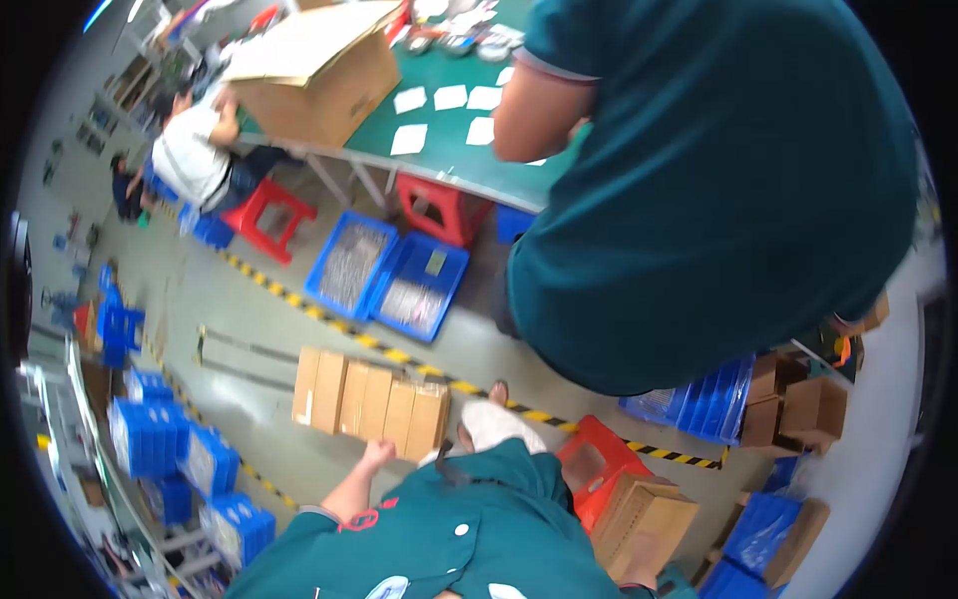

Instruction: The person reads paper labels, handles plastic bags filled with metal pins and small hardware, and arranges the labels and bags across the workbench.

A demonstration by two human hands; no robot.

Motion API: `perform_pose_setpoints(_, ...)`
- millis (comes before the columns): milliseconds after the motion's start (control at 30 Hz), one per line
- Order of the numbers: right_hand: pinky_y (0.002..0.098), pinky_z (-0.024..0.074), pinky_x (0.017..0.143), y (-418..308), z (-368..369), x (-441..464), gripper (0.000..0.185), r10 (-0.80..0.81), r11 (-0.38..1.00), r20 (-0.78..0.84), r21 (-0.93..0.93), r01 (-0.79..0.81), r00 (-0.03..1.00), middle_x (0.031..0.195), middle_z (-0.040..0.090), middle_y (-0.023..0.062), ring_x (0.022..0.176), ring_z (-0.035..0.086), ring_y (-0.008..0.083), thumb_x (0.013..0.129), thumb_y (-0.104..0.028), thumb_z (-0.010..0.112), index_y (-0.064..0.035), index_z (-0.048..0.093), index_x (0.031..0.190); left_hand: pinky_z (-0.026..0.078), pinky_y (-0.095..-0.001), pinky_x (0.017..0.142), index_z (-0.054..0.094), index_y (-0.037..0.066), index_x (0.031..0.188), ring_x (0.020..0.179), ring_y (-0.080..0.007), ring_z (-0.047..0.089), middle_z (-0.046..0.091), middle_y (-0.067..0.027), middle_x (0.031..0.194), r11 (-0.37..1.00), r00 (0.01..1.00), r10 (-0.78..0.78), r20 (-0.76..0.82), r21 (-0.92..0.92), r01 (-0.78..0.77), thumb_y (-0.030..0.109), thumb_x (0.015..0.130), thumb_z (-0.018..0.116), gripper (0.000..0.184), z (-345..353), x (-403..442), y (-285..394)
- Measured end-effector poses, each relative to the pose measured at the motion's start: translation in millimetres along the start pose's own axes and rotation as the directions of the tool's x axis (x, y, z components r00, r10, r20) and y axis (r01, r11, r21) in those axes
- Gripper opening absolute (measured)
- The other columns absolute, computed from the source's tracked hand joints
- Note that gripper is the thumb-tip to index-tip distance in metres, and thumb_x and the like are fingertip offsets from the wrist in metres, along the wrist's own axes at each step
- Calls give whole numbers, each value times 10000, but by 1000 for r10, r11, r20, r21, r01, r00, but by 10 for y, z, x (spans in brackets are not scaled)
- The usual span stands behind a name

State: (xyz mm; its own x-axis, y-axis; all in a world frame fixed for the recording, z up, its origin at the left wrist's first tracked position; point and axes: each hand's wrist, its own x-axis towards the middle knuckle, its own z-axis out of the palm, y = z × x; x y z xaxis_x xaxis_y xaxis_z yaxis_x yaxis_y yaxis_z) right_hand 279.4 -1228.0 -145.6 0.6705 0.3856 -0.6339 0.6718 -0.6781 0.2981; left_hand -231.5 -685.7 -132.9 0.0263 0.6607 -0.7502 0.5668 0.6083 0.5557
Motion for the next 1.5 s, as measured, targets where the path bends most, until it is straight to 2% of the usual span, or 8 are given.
perform_pose_setpoints(233, 385, 419, 795, -964, -1494, 74, 283, 431, 885, -23, 205, -417, 902, 1011, 535, 127, 1005, 479, 272, 744, -218, 496, -82, 558, 983, 431, -247, 507, 551, 28, 876, 599, -125, 555, 589, -71, 714, 906, 930, -290, -226, -378, 191, 152, 819, 511, 142, -317, -262, 264)
perform_pose_setpoints(400, 390, 417, 794, -1892, -2672, 331, 311, 487, 855, -184, 302, -422, 854, 960, 536, 131, 971, 489, 299, 700, -229, 561, -64, 534, 962, 417, -233, 486, 554, 33, 856, 567, -122, 550, 589, -70, 706, 804, 817, -527, -232, -447, 392, 140, 813, 505, 125, -227, -344, -57)
perform_pose_setpoints(600, 398, 414, 785, -1895, -2962, 1041, 343, -15, 929, -5, 369, 16, 1000, 932, 540, 180, 939, 508, 338, 659, -180, 572, 16, 503, 931, 466, -275, 598, 600, 4, 860, 647, -164, 584, 616, -105, 728, 945, 912, -228, -340, -304, 123, 135, 755, 527, 183, -59, 245, 282)
perform_pose_setpoints(767, 378, 426, 759, -2170, -2992, 1106, 278, -92, 945, 36, 320, 75, 995, 908, 559, 168, 898, 531, 321, 681, -163, 562, -7, 528, 908, 463, -304, 683, 602, 18, 904, 755, -197, 598, 624, -127, 822, 974, 956, 93, -279, -174, -146, 116, 764, 516, 192, -85, 820, 1446)
perform_pose_setpoints(1133, 333, 450, 702, -3980, -3128, 665, 151, -215, 965, 245, 200, 168, 945, 857, 601, 142, 807, 583, 283, 730, -124, 539, -57, 584, 858, 445, -327, 695, 551, 14, 891, 770, -266, 549, 547, -119, 806, 390, 353, 917, -188, 229, -892, 39, 742, 517, 155, -1405, 1737, 4598)
perform_pose_setpoints(1267, 304, 455, 632, -5445, -3785, 517, 143, -23, 541, -112, 834, 106, 993, 755, 619, 106, 730, 590, 162, 797, -130, 537, 2, 577, 836, 424, -358, 689, 549, 15, 869, 790, -275, 513, 521, -121, 828, 39, 49, 999, 24, 323, -946, 11, 716, 514, 156, -1659, 2389, 5500)
perform_pose_setpoints(1367, 311, 452, 581, -6556, -5273, 321, 110, -41, 391, -355, 855, 342, 934, 700, 589, 132, 632, 582, 226, 772, -74, 533, -4, 584, 839, 402, -343, 682, 546, 19, 864, 784, -246, 494, 497, -97, 811, -116, -45, 981, 187, 393, -912, 16, 708, 524, 157, -1630, 2906, 5950)
perform_pose_setpoints(1500, 318, 422, 566, -7453, -6440, 799, 105, -75, 282, -832, 511, 812, 550, 692, 559, 124, 623, 539, 273, 687, 64, 555, 5, 573, 772, 373, -343, 718, 519, 35, 926, 816, -240, 463, 468, -94, 849, -168, -39, 950, 309, 405, -899, 57, 705, 516, 222, -1563, 3369, 6159)
